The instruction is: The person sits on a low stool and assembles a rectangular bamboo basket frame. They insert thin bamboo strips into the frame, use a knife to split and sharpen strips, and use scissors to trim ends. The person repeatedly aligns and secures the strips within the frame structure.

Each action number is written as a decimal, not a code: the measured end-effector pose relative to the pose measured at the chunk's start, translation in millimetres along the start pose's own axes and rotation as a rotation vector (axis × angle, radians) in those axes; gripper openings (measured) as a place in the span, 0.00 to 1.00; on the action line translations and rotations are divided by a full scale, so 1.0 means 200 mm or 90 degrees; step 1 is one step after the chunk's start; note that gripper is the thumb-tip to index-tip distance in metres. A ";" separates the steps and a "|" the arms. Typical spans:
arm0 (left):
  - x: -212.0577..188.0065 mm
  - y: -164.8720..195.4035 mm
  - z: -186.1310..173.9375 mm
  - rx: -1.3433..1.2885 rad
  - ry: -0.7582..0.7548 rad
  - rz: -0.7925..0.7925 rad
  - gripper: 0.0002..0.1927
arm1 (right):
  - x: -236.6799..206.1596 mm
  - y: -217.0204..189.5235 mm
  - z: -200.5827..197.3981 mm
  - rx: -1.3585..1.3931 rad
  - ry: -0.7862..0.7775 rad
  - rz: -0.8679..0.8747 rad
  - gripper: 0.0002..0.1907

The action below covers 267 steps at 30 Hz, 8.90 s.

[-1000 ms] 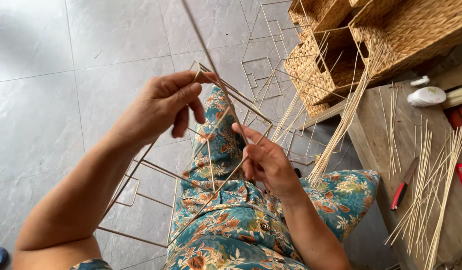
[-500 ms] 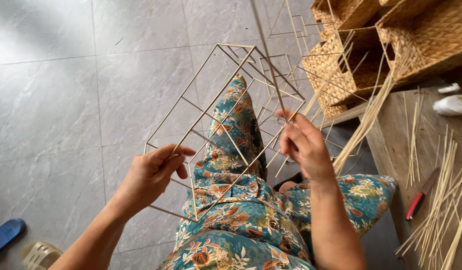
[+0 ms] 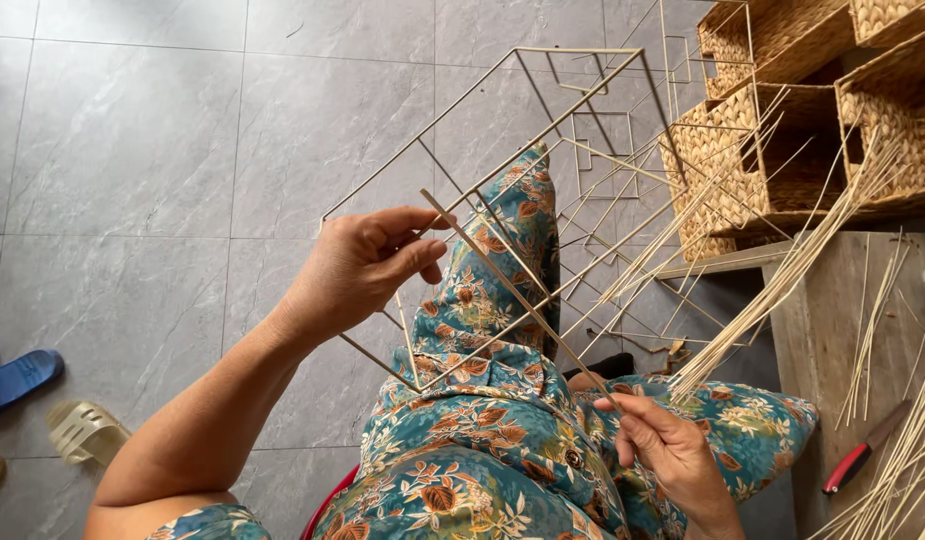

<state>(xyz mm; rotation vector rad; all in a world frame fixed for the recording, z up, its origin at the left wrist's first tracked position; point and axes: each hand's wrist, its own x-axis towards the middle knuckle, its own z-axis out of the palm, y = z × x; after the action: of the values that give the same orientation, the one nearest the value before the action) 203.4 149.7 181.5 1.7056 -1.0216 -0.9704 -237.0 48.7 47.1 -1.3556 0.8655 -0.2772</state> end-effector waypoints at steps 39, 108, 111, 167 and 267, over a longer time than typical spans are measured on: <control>-0.10 0.39 -0.11 -0.064 0.016 0.163 0.14 | -0.04 -0.83 0.37 0.046 -0.054 -0.157 0.28; -0.33 -0.78 0.01 -0.081 0.427 0.050 0.30 | 0.58 -0.93 1.28 -0.257 -0.307 -0.446 0.11; -0.34 -0.78 0.03 0.034 0.443 0.133 0.31 | 0.59 -0.92 1.27 -0.241 -0.312 -0.433 0.11; -0.57 -0.48 -0.05 -0.168 0.358 0.180 0.27 | 0.75 -0.73 0.44 -0.214 -0.096 -0.081 0.09; 2.42 -0.83 1.63 0.530 -0.002 0.256 0.06 | -0.32 0.60 -0.67 0.478 0.841 -0.107 0.11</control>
<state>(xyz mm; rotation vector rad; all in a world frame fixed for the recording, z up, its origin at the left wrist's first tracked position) 112.2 -348.3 -153.2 2.0017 -1.8485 -0.2770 -407.4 20.5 -35.9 -0.3913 1.4780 -1.5622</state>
